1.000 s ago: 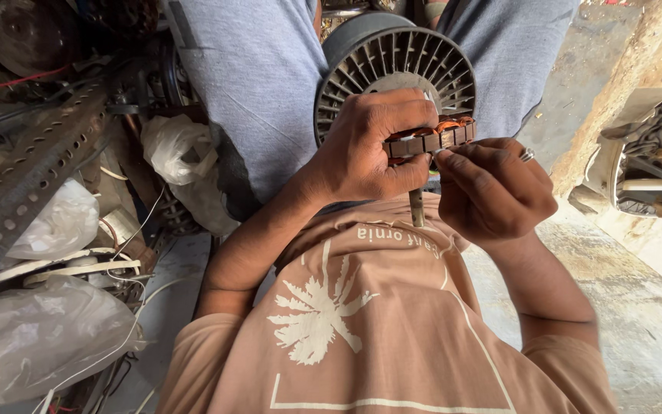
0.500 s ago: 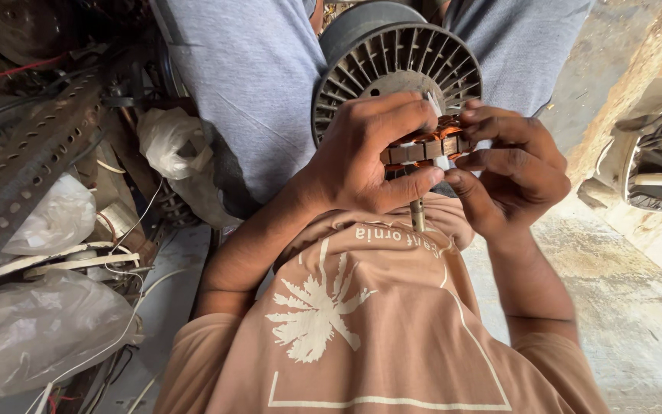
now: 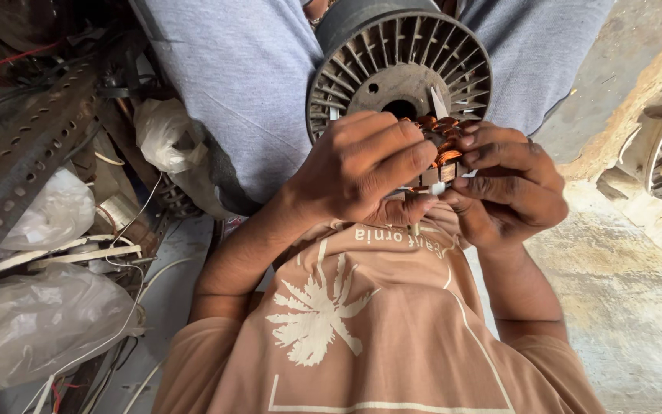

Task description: The person manipulates the copper windings and wires of a fan motor stator by hand, turning the assembly and touching various electrical components.

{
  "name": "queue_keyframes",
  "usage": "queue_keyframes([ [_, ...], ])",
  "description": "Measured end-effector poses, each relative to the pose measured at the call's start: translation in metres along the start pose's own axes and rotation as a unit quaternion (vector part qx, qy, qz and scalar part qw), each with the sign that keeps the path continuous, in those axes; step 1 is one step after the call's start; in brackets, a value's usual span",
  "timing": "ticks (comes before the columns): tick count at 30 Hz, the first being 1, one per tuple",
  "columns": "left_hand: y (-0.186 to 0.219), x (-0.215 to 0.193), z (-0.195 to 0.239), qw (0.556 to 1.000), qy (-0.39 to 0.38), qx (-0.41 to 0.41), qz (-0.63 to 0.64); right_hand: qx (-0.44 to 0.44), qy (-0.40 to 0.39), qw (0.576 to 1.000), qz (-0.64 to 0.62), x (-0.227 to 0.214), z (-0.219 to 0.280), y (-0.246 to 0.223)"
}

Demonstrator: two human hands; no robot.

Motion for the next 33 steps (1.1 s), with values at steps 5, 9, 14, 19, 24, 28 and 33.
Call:
queue_keyframes([
  [5, 0.002, 0.002, 0.003, 0.998, -0.015, 0.011, -0.053, -0.007, 0.010, 1.000, 0.001, 0.004, 0.001, 0.002],
  [9, 0.003, 0.005, 0.004, 0.998, -0.001, 0.020, -0.065, 0.001, 0.018, 1.000, -0.002, 0.006, 0.005, 0.002],
  [14, 0.005, 0.006, 0.005, 0.997, 0.000, 0.031, -0.068, 0.009, 0.034, 0.999, -0.006, 0.006, 0.011, 0.002],
  [19, 0.005, 0.002, 0.003, 0.998, 0.010, 0.028, -0.064, -0.001, 0.042, 0.998, -0.052, 0.002, 0.012, 0.011],
  [24, 0.003, 0.007, 0.003, 0.995, 0.022, 0.030, -0.088, -0.010, 0.067, 0.995, -0.068, 0.008, 0.017, 0.016],
  [28, 0.006, 0.005, 0.003, 0.996, 0.020, 0.014, -0.084, 0.039, 0.061, 0.995, -0.061, 0.009, 0.010, 0.001],
  [33, 0.010, 0.003, 0.001, 0.996, 0.017, -0.005, -0.087, 0.051, 0.040, 0.997, -0.030, 0.007, 0.005, -0.004],
])
Point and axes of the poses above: each hand's wrist, its own z-axis away from the middle knuckle, its own x-axis out of the palm, y = z × x, the point moved 4 cm from there along -z, towards the middle knuckle, and after that the axes turned 12 degrees about -y, right-handed, at the moved point
